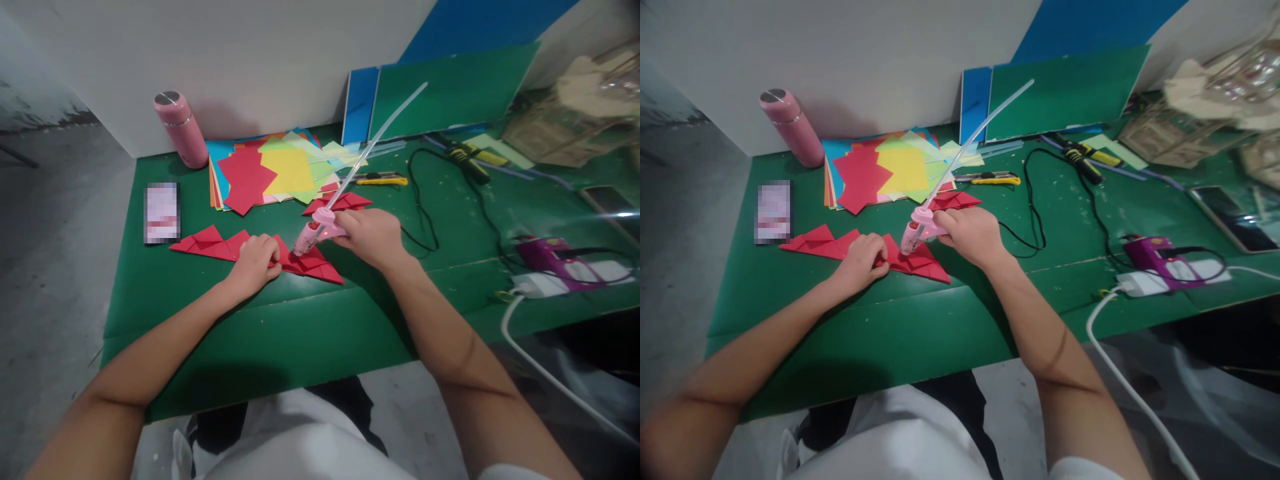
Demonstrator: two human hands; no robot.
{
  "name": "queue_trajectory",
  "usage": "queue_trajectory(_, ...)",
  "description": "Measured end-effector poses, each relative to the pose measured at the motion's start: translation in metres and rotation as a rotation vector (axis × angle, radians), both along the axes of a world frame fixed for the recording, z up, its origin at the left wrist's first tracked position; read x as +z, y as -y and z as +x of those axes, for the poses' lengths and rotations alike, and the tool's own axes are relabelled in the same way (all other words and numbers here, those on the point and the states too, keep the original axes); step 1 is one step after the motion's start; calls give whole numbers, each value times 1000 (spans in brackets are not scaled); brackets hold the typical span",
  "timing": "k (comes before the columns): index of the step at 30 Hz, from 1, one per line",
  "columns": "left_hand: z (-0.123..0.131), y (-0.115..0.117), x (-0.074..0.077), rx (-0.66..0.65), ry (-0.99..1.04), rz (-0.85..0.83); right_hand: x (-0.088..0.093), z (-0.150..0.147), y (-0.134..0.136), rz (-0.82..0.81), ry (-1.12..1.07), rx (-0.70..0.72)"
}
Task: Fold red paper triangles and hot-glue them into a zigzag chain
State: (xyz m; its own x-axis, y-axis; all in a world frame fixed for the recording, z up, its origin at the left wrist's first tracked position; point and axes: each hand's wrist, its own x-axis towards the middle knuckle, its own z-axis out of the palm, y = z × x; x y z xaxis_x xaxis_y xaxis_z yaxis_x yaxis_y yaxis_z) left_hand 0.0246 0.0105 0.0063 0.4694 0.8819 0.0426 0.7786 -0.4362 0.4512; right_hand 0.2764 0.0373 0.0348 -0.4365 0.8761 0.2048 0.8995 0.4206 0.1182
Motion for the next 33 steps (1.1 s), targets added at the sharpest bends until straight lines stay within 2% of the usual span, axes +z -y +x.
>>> queue_trajectory(14, 0, -1, 0, -6, -19, 6, 3, 7, 1, 83, 13, 98)
queue_trajectory(21, 0, -1, -2, -12, -11, 13, 8, 8, 5, 53, -1, 126)
queue_trajectory(26, -1, -1, -1, -12, -12, 12, 3, 7, 2, -52, -149, 99)
queue_trajectory(31, -2, -1, -4, -12, 9, 15, -10, 21, -11, -132, -455, -51)
queue_trajectory(33, -2, -1, -5, -6, 27, 28, -11, 27, -13, -145, -580, -61)
